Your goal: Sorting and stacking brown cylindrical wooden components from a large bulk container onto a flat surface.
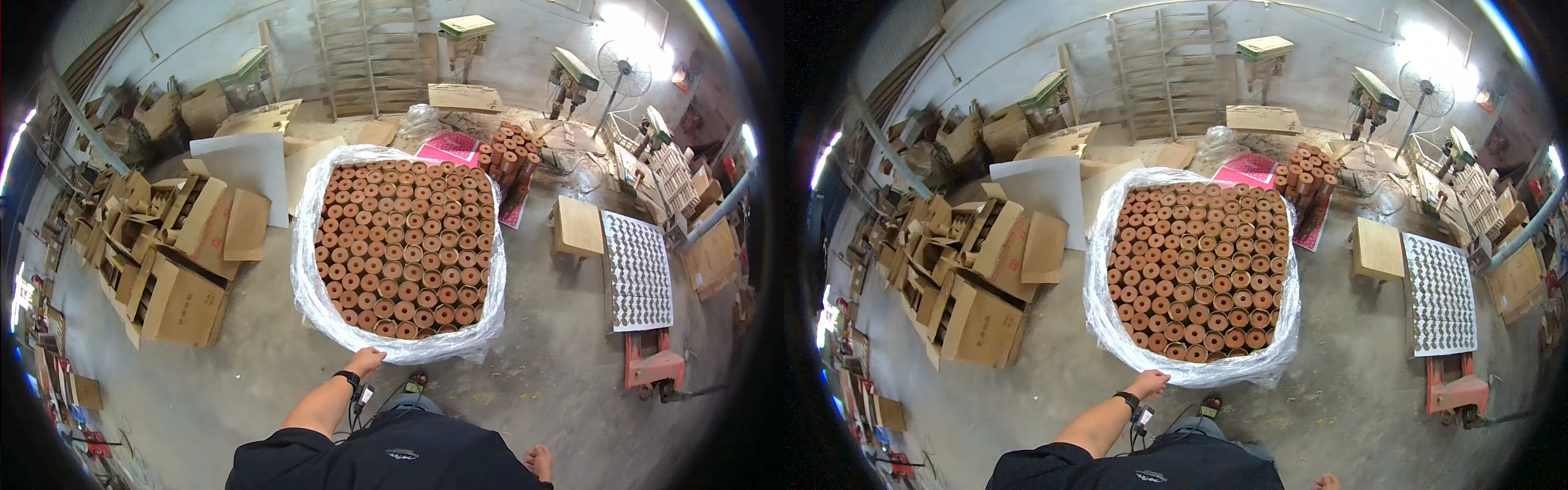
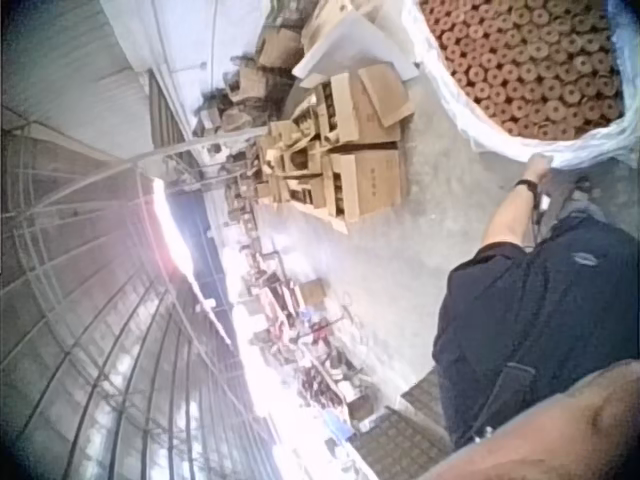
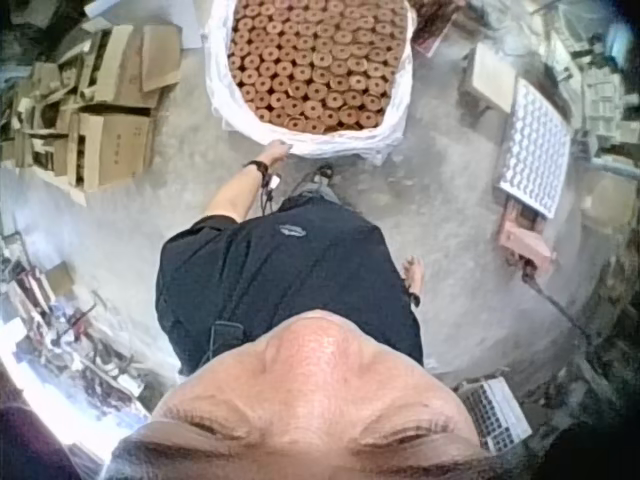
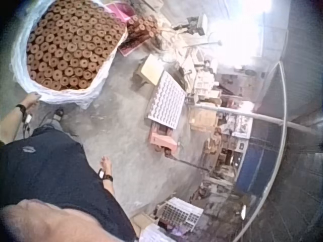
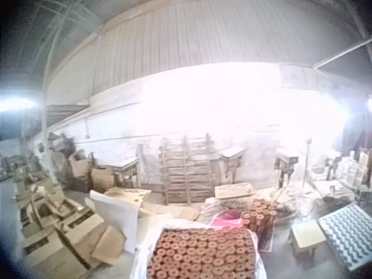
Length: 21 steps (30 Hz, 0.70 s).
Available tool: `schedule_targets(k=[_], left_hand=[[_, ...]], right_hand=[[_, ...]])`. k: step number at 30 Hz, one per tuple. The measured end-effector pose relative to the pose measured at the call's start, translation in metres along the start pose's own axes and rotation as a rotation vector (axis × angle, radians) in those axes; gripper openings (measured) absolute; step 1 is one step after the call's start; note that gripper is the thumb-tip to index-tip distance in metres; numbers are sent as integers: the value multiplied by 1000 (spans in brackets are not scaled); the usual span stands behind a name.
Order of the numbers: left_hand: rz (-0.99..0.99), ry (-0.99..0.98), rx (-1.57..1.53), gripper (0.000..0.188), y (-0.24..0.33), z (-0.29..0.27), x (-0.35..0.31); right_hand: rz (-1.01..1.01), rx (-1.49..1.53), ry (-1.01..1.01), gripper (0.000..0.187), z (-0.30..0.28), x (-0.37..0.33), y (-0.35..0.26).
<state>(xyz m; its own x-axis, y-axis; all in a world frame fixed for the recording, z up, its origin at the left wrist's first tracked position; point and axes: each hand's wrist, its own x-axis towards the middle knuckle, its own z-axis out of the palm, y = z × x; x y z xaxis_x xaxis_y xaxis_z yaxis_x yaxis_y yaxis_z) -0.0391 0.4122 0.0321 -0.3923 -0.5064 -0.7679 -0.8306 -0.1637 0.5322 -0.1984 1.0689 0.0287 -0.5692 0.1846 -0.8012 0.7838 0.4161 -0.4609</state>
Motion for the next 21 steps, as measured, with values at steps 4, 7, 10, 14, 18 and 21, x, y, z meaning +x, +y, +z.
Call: schedule_targets(k=[4,7,10,14,18,21], left_hand=[[-32,-17,44,43,-2,2,17],[-88,-59,42,42,-14,5,39],[-142,-87,9,41,-10,12,38],[-217,-113,64,39,19,40,35],[-179,-123,76,42,66,79,35],[-131,-99,105,40,113,128,20]], right_hand=[[41,19,-6,25,5,-14,-1],[73,30,-4,24,9,-28,-7],[104,126,12,28,9,-21,3],[63,221,-16,30,2,-12,9],[102,201,-50,24,-13,14,3],[177,203,-100,13,-45,38,-4]])
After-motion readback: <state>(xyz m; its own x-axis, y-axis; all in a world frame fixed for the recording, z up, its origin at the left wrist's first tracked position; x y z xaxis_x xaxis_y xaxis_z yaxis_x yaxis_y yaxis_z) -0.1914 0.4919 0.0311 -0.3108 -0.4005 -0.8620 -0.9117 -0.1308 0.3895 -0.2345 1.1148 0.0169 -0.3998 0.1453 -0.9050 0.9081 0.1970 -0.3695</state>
